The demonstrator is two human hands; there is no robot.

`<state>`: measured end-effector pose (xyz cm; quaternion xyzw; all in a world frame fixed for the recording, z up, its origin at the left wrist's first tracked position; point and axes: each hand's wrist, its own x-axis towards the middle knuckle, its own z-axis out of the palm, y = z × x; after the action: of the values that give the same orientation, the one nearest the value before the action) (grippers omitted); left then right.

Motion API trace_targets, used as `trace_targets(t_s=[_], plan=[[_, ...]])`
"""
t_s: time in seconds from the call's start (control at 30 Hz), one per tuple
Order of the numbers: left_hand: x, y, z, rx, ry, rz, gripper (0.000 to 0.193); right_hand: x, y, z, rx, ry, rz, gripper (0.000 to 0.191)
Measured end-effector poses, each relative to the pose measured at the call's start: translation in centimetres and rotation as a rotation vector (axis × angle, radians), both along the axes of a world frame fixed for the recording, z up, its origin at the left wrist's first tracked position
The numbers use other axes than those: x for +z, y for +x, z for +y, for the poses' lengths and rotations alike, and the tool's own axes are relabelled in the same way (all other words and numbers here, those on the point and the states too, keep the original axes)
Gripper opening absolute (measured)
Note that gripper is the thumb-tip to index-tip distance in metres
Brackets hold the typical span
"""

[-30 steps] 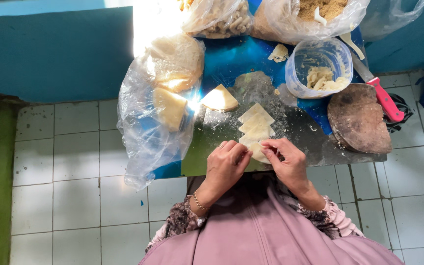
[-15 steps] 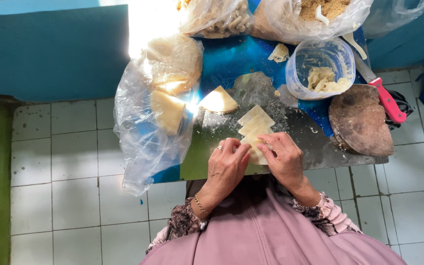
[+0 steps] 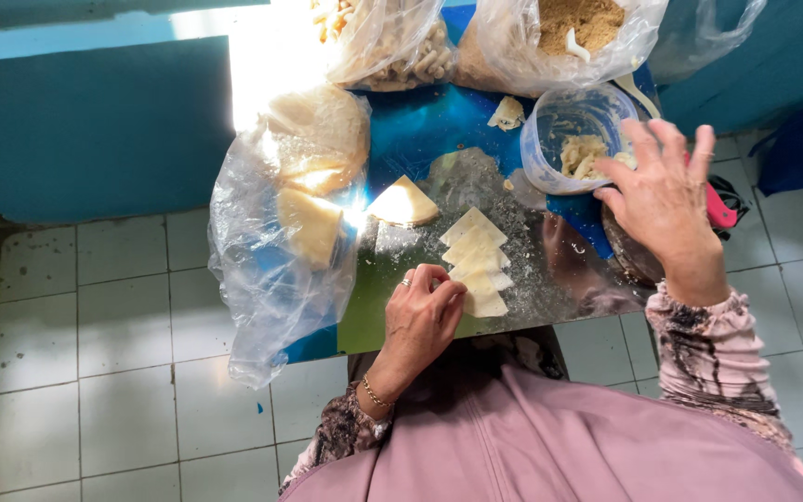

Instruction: The person sits at a small table and folds triangular dough wrappers around a filling, pinching the edges closed by hand to form filled pastries. They take filling from a container, place it on a wrapper, fold the wrapper over, press the seams shut, and set the finished pastry aside, repeating the cycle.

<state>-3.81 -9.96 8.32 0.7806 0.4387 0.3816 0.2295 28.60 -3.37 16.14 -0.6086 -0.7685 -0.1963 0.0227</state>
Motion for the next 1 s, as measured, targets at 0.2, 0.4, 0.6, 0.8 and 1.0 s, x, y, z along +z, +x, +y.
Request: trace_targets(t_s=[0.2, 0.4, 0.6, 0.8, 1.0], plan=[[0.0, -0.1, -0.1, 0.004, -0.013, -0.079, 0.01, -2.3, 1.8, 2.0, 0.089, -0.095, -0.081, 0.023], [-0.1, 0.0, 0.0, 0.0, 0.0, -0.111, 0.01, -3.1, 2.8, 5.3, 0.103, -0.322, -0.074, 0.015], [-0.1, 0.1, 0.0, 0.002, 0.003, -0.121, 0.01, -4.1, 3.2, 5.9, 0.184, -0.268, -0.059, 0.025], [-0.3, 0.1, 0.1, -0.001, 0.015, -0.11, 0.011, -4.0, 3.2, 5.4, 0.187, -0.154, -0.014, 0.03], [-0.3, 0.2, 0.1, 0.007, 0.012, -0.102, 0.01, -3.0, 2.2, 6.0, 0.233, -0.157, -0.165, 0.033]])
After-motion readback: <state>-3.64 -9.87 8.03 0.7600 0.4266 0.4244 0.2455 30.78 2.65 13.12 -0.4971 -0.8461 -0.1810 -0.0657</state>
